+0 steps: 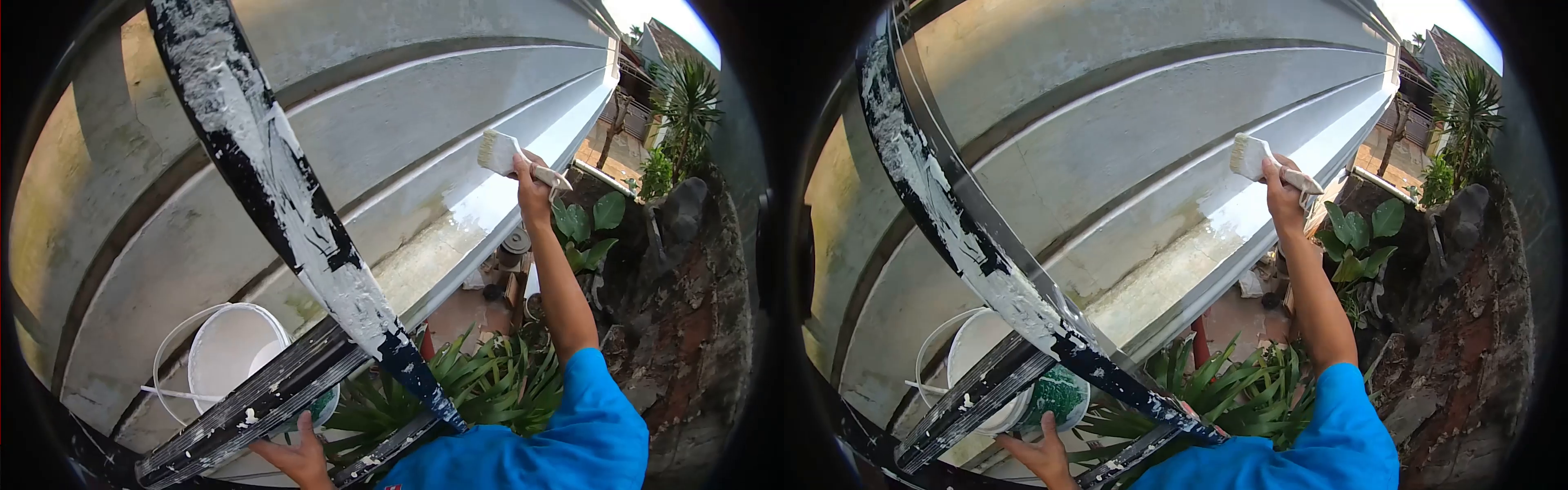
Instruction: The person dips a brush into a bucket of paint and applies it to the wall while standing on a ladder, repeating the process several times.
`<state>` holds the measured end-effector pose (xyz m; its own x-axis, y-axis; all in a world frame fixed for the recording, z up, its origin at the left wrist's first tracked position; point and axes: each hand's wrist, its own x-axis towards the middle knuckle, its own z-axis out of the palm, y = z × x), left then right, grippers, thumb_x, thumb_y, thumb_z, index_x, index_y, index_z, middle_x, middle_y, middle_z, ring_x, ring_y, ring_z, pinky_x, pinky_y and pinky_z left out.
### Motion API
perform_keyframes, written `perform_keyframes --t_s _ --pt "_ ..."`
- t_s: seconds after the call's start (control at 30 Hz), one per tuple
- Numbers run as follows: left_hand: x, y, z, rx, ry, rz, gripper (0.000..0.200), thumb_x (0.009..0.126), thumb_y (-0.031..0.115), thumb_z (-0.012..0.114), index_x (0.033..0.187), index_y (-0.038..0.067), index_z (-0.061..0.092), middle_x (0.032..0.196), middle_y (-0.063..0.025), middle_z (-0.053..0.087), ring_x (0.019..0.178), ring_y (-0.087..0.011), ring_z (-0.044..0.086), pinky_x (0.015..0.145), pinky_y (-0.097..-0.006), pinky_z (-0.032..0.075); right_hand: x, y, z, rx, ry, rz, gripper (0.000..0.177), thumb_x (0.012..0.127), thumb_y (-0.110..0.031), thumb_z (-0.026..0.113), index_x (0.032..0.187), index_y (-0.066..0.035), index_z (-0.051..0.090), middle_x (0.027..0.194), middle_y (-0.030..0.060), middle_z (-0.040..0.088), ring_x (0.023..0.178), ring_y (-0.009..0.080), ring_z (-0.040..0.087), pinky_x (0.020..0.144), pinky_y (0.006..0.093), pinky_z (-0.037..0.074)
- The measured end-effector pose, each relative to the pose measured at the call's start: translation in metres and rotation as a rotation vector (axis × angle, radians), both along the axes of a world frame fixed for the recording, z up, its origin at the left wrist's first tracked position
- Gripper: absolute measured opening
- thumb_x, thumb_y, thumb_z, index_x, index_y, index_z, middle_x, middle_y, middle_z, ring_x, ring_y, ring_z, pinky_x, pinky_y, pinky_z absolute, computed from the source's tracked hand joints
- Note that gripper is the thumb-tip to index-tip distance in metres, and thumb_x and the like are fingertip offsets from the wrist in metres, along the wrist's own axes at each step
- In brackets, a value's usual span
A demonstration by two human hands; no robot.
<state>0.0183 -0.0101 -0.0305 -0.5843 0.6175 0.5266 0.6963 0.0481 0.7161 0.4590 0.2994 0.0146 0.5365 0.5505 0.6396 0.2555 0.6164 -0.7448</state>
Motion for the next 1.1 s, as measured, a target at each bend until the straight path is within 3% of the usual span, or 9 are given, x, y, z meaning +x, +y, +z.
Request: perform_keyframes --t_s 0.13,0.27,0.3,0.33,0.47,0.57,0.77,0.87,1.1 --pt "0.008 0.001 0.022 0.031 0.006 -0.018 0.088 0.065 0.003 0.079 0.137 -0.008 0.030 0.134 -0.0266 0.039 0.127 -0.0382 0.039 0.110 -0.0450 0.022 -0.082 -0.067 0.027 0.078 0.320 0.625 0.035 0.092 -0.017 0.060 0.116 0.007 0.053 0.101 0.0146 0.064 0.085 0.0188 0.066 0.079 0.0305 0.057" --pt "0.002 0.003 0.022 0.099 0.032 -0.045 0.087 0.061 0.014 0.085 0.132 -0.005 0.039 0.126 -0.0272 0.047 0.120 -0.0431 0.043 0.105 -0.0506 0.028 -0.155 -0.085 0.060 -0.039 0.514 1.070 0.034 0.093 -0.018 0.057 0.118 0.004 0.051 0.108 0.0140 0.062 0.092 0.0189 0.064 0.077 0.0316 0.057" --pt "0.000 0.001 0.025 0.040 0.052 -0.046 0.092 0.063 0.018 0.086 0.136 -0.005 0.034 0.130 -0.0262 0.043 0.123 -0.0393 0.042 0.107 -0.0470 0.029 -0.150 -0.053 0.032 -0.063 0.461 1.181 0.033 0.094 -0.018 0.055 0.118 0.003 0.052 0.108 0.0138 0.062 0.092 0.0187 0.064 0.076 0.0309 0.057" --pt "-0.001 -0.002 0.026 -0.020 0.069 -0.051 0.098 0.066 0.021 0.087 0.139 -0.005 0.028 0.134 -0.0251 0.039 0.126 -0.0355 0.040 0.108 -0.0434 0.029 -0.163 -0.049 0.036 -0.117 0.430 1.203 0.033 0.093 -0.019 0.057 0.117 0.003 0.053 0.105 0.0133 0.062 0.090 0.0184 0.065 0.074 0.0300 0.057" --pt "-0.005 -0.002 0.017 -0.002 0.109 -0.015 0.095 0.064 0.026 0.088 0.136 -0.005 0.034 0.131 -0.0285 0.041 0.121 -0.0428 0.043 0.103 -0.0473 0.033 -0.251 -0.082 0.117 -0.305 0.337 1.320 0.035 0.088 -0.019 0.065 0.113 0.004 0.056 0.096 0.0122 0.064 0.082 0.0178 0.065 0.068 0.0278 0.056" --pt "-0.002 -0.001 0.022 0.056 0.070 -0.012 0.088 0.067 0.037 0.085 0.130 -0.006 0.041 0.125 -0.0283 0.046 0.115 -0.0458 0.044 0.099 -0.0516 0.034 -0.286 -0.079 0.130 -0.339 -0.071 1.404 0.033 0.084 -0.015 0.071 0.107 0.004 0.057 0.093 0.0116 0.064 0.080 0.0180 0.065 0.064 0.0297 0.055" --pt "-0.005 -0.001 0.015 0.039 0.137 -0.006 0.085 0.064 0.023 0.086 0.131 -0.003 0.042 0.124 -0.0267 0.047 0.115 -0.0428 0.047 0.099 -0.0478 0.036 -0.352 -0.111 0.144 -0.034 -1.075 1.199 0.026 0.077 -0.024 0.080 0.088 -0.002 0.070 0.072 0.0068 0.065 0.066 0.0153 0.063 0.059 0.0300 0.049" --pt "-0.004 -0.003 0.016 0.027 0.035 -0.034 0.064 0.068 0.022 0.080 0.121 -0.002 0.053 0.114 -0.0234 0.056 0.109 -0.0433 0.051 0.096 -0.0507 0.037 -0.378 -0.111 0.128 0.089 -1.172 1.301 0.026 0.073 -0.023 0.082 0.085 -0.002 0.069 0.066 0.0084 0.063 0.062 0.0165 0.062 0.058 0.0303 0.048" --pt "-0.005 0.002 0.022 0.071 0.133 -0.069 0.046 0.069 0.013 0.077 0.109 -0.003 0.060 0.105 -0.0210 0.063 0.100 -0.0387 0.059 0.093 -0.0449 0.042 -0.406 -0.118 0.101 0.009 -1.476 1.194 0.024 0.071 -0.019 0.080 0.082 -0.001 0.068 0.070 0.0166 0.064 0.063 0.0305 0.063 0.062 0.0375 0.049"
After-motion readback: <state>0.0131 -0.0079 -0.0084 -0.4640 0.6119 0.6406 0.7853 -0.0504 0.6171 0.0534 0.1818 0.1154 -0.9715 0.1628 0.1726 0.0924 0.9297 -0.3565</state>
